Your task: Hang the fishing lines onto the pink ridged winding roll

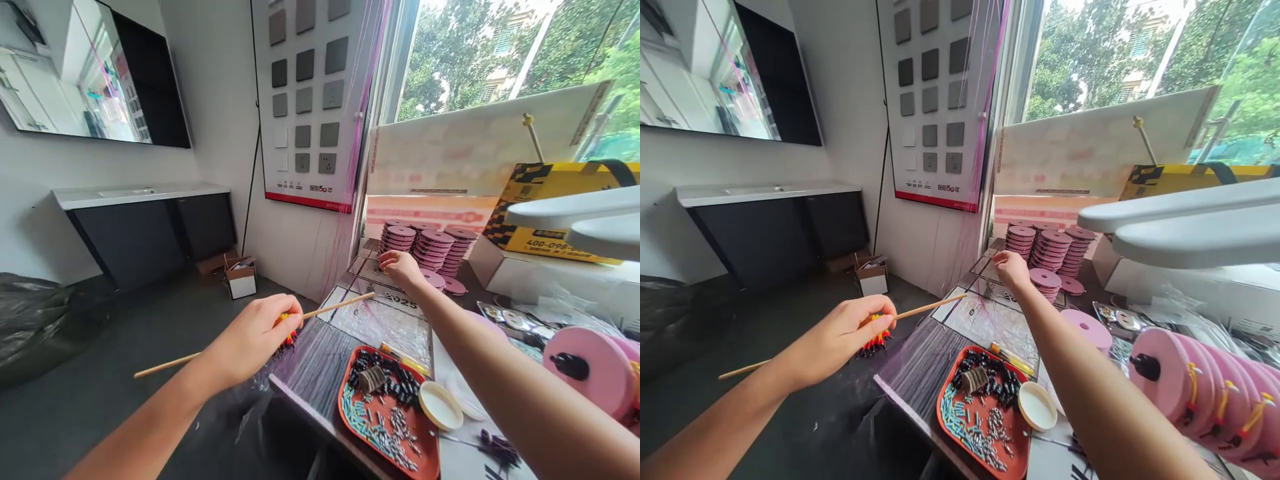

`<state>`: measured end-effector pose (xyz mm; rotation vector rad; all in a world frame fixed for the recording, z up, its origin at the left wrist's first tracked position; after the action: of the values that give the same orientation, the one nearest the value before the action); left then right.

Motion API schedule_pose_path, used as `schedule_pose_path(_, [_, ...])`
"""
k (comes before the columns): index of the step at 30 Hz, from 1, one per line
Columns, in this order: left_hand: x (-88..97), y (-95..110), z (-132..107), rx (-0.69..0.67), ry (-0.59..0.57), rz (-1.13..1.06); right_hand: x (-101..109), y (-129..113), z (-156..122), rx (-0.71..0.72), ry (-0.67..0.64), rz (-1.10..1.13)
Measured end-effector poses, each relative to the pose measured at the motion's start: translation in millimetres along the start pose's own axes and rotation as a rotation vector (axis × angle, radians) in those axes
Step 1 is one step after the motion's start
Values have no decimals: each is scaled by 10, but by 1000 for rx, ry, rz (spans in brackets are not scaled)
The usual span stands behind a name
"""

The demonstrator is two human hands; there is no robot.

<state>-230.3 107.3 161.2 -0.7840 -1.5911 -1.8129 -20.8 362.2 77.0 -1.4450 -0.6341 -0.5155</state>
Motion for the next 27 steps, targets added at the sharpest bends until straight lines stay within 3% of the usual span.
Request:
schedule_pose_path(7, [-55,26,31,-19,9,16,-178,-77,-362,-25,-222,629])
schedule_pose_path(14, [-90,-109,93,-22,24,49,-311,-371,-939,60,-510,1137])
schedule_pose_path(20, [-72,-102,83,-25,34,87,-352,-474,-1265,63,-603,1310])
schedule_pose_path(27, [-56,-43,67,-28,35,111,-299,-477,-1291,45,-540,1352])
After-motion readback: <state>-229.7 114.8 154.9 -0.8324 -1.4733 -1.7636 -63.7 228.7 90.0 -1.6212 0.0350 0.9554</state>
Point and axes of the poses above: each hand's wrist, its own z-axis towards the middle knuckle, its own x-axis out of the back of the hand, y = z × x, the point moved 5 cm from there along z, towards the middle knuckle, and after that the axes turned 6 degrees about -z, right-handed, at the moved point
